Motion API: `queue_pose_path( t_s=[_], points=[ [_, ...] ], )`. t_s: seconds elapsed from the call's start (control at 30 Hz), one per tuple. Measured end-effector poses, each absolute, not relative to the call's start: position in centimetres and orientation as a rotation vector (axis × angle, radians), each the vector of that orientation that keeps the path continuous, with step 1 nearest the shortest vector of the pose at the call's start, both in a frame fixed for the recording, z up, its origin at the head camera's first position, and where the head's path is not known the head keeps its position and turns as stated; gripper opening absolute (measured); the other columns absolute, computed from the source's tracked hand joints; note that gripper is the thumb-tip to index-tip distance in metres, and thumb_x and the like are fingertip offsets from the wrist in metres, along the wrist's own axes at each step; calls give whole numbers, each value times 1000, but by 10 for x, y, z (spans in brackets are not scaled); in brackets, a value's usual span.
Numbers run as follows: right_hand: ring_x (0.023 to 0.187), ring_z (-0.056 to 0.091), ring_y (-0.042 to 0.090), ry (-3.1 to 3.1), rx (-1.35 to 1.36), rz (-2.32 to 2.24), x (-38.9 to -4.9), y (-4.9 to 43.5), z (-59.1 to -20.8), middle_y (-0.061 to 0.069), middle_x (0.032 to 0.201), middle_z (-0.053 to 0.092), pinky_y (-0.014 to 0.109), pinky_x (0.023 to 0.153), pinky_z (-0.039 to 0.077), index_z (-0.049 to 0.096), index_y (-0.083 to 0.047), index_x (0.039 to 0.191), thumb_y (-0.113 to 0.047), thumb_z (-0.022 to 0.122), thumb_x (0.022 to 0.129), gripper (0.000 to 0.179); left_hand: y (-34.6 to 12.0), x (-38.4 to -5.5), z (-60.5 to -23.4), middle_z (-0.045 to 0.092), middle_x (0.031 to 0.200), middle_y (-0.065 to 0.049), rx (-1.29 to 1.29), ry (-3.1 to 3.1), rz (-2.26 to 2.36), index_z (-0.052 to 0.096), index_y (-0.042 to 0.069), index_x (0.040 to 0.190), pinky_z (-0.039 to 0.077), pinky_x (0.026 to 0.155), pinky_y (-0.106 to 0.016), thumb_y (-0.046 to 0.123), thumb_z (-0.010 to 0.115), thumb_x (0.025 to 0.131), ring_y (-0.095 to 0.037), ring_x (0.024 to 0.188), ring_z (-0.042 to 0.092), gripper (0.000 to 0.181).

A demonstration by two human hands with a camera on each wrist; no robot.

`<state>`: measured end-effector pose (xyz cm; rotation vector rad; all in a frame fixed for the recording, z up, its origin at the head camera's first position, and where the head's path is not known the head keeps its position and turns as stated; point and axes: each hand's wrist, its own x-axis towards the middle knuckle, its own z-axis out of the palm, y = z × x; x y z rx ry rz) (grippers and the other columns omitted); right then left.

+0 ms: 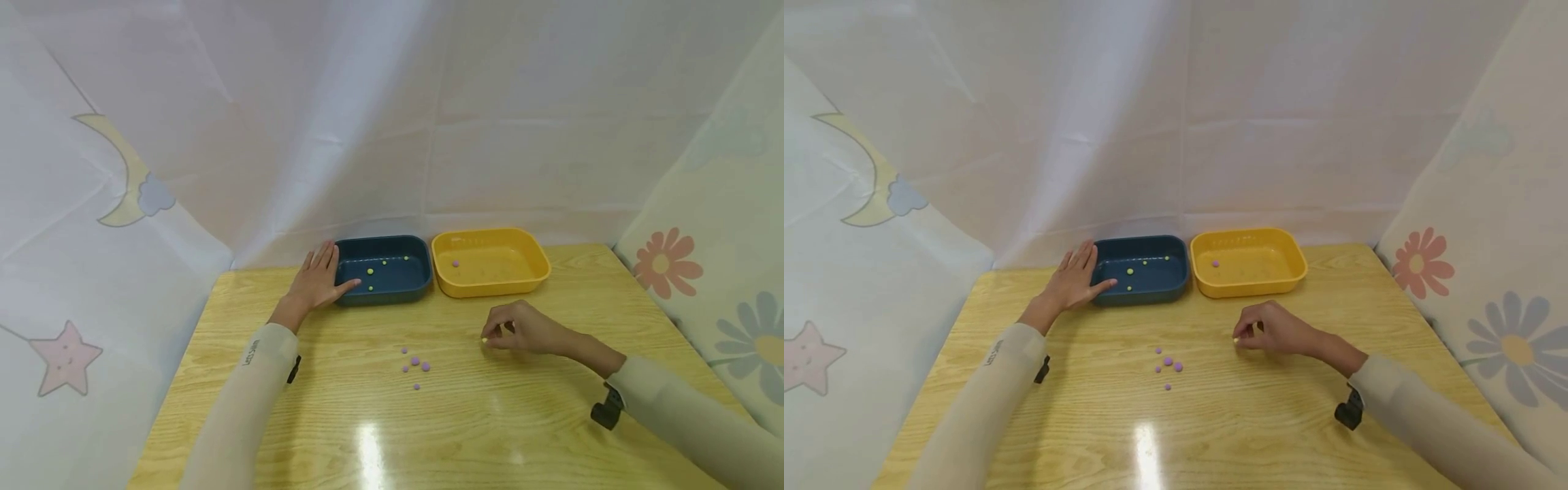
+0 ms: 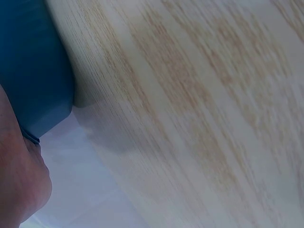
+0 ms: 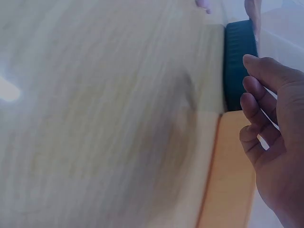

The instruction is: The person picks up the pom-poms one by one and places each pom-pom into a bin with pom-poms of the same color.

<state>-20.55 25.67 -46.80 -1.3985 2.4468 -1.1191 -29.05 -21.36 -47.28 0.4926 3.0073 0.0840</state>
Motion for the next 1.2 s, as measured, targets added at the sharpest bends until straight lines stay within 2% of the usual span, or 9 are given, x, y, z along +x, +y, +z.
queue_pose_path(
  t_s=[0.23, 0.37, 0.57, 0.8, 0.93, 1.2],
  points=[
    [69, 61, 7, 2515, -1404, -1120, -222, 249, -448, -13, 86, 71, 23, 54, 47, 81, -22, 99, -5, 83, 92, 18, -215, -291, -473, -7, 177, -17, 502, 3006, 79, 2, 0, 169, -1, 132, -54, 80, 31, 103, -32, 165, -6, 108],
    [66, 60, 10, 2511, -1472, -1179, -231, 241, -436, -7, 83, 71, 25, 51, 45, 81, -19, 98, 1, 84, 88, 22, -216, -292, -476, -6, 177, -17, 509, 3014, 84, 3, 0, 169, -1, 132, -54, 83, 27, 101, -32, 165, -5, 110],
    [63, 59, 11, 2543, -1489, -1203, -245, 230, -424, -6, 82, 71, 26, 51, 45, 81, -14, 95, 3, 85, 87, 19, -217, -292, -476, -7, 177, -17, 504, 3013, 79, 2, 0, 169, -2, 132, -54, 87, 23, 98, -32, 165, -5, 114],
    [65, 59, 7, 2616, -1469, -1161, -260, 220, -411, -11, 83, 71, 29, 53, 47, 82, -16, 95, -2, 85, 89, 15, -216, -290, -473, -8, 177, -17, 497, 2998, 73, 1, 0, 169, -3, 132, -54, 84, 27, 100, -32, 165, -6, 111],
    [68, 60, 7, 2628, -1444, -1179, -268, 213, -403, -11, 84, 72, 30, 55, 48, 83, -17, 98, -3, 84, 90, 16, -215, -288, -472, -7, 177, -18, 503, 3002, 81, 2, -1, 169, -3, 132, -54, 85, 24, 99, -33, 165, -5, 113],
    [73, 60, 11, 2658, -1319, -1168, -281, 200, -393, -9, 87, 73, 28, 61, 47, 83, -13, 100, -11, 82, 95, 6, -216, -290, -474, -6, 177, -18, 513, 3011, 92, 3, -1, 169, 0, 132, -54, 80, 32, 102, -32, 165, -4, 109]
  ],
)
